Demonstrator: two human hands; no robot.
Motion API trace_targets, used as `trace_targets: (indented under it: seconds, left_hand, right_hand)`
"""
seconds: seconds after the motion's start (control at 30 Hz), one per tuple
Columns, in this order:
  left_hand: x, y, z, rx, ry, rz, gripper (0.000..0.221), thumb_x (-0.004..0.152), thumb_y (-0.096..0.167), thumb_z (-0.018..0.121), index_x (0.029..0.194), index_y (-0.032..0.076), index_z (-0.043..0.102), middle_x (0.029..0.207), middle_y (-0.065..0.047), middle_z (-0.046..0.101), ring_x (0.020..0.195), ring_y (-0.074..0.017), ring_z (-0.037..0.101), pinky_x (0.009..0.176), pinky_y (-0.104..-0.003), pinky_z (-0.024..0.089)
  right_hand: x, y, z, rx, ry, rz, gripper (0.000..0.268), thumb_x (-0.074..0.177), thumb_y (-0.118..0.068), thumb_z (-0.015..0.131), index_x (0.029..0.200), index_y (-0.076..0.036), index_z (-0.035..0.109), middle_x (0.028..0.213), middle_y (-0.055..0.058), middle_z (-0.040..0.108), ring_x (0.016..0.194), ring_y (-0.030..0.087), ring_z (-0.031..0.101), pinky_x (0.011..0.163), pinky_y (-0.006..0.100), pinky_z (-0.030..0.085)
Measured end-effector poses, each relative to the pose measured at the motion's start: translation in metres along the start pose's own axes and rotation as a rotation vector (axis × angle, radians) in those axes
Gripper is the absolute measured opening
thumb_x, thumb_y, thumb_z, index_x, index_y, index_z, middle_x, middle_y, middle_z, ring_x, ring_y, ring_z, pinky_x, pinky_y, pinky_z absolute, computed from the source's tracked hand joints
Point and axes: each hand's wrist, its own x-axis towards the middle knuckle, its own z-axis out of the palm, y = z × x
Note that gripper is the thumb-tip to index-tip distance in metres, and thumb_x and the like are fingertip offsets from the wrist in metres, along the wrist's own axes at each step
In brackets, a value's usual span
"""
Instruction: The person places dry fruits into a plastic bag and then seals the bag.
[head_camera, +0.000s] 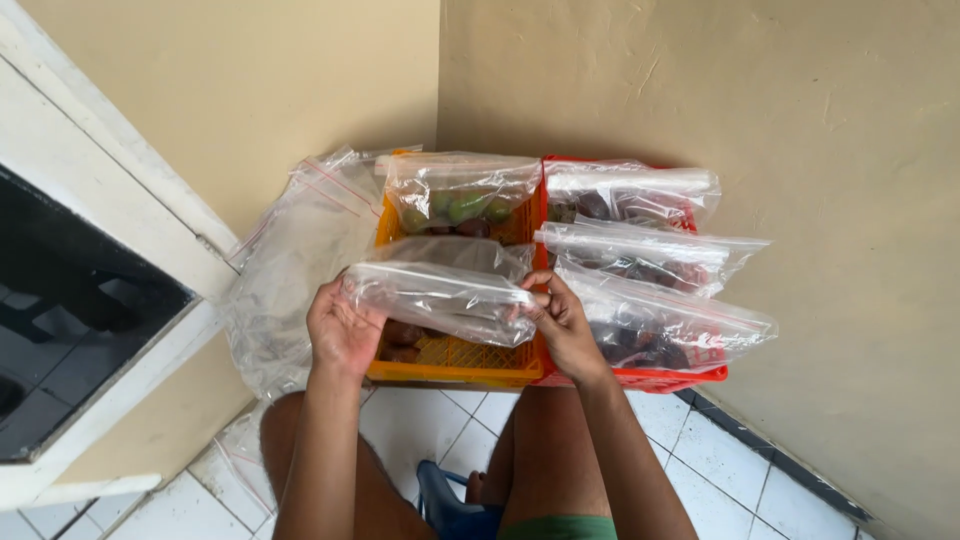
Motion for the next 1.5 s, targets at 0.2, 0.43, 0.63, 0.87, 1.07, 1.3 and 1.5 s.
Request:
trace_targets:
  seconds: [0.2,0.43,0.63,0.87,1.07,1.3,1.5]
  left_hand:
    - [-0.037,-0.006,0.015,0.118,-0.191,0.114,0.014,0.087,0.023,0.060,0.097,0.014,0.063,0.093,-0.005,0.070,0.094,-0.0212,0.070,0.093,-0.041,0.060]
    - [-0.095,-0.027,0.045,1.192,0.034,0.800,0.011,0.080,0.003,0.067,0.090,0.001,0.065,0.073,-0.009,0.057,0.072,-0.0180,0.055,0.066,-0.034,0.048]
    - [-0.096,-0.028,0.065,1.339,-0.027,1.216,0.036,0.102,0.014,0.050,0.068,0.002,0.055,0.067,-0.010,0.048,0.063,-0.0262,0.055,0.065,-0.037,0.045]
    - [-0.118,-0.004,0.078,1.164,-0.313,1.146,0.040,0.092,0.006,0.058,0.110,0.011,0.023,0.109,-0.017,0.044,0.098,-0.0287,0.049,0.085,-0.047,0.043]
    - [-0.136,0.018,0.070,1.268,-0.334,0.800,0.024,0.108,0.023,0.043,0.123,0.004,0.039,0.105,-0.016,0.050,0.090,-0.0319,0.062,0.073,-0.044,0.047]
    - [-0.135,0.028,0.074,1.072,-0.198,0.412,0.034,0.111,0.029,0.040,0.106,0.005,0.062,0.091,-0.003,0.050,0.084,-0.0143,0.048,0.072,-0.028,0.042]
    - [-0.116,0.032,0.063,1.246,-0.299,0.445,0.037,0.103,0.037,0.062,0.086,0.006,0.070,0.075,-0.005,0.054,0.079,-0.0140,0.053,0.074,-0.030,0.047]
  right_hand:
    - [0.001,0.007,-0.010,0.362,-0.037,0.027,0.032,0.098,-0.020,0.061,0.122,-0.005,0.046,0.097,0.009,0.065,0.081,0.011,0.062,0.072,0.025,0.050]
    - [0.000,-0.055,0.024,-0.287,0.114,0.107,0.050,0.080,0.012,0.061,0.126,-0.008,0.058,0.115,0.015,0.065,0.084,0.018,0.061,0.078,0.029,0.054]
    - [0.012,-0.048,0.032,-0.831,0.416,-0.334,0.019,0.100,-0.027,0.067,0.117,-0.017,0.067,0.069,0.008,0.069,0.070,0.035,0.068,0.082,0.042,0.048]
    - [0.016,-0.067,0.033,-0.776,0.185,-0.511,0.046,0.093,0.003,0.066,0.121,-0.002,0.030,0.099,0.015,0.052,0.095,0.037,0.058,0.097,0.054,0.044]
    - [0.009,-0.072,0.017,-0.805,-0.057,-0.344,0.008,0.099,0.006,0.054,0.106,0.003,0.053,0.104,0.015,0.053,0.108,0.044,0.063,0.098,0.055,0.047]
    - [0.002,-0.085,0.011,-0.826,0.003,-0.265,0.036,0.096,0.003,0.060,0.130,-0.008,0.058,0.094,0.015,0.074,0.097,0.041,0.074,0.088,0.055,0.059]
    - [0.013,-0.102,-0.003,-0.929,-0.032,-0.287,0.018,0.098,-0.007,0.063,0.108,-0.011,0.077,0.092,0.008,0.074,0.090,0.030,0.074,0.083,0.042,0.058]
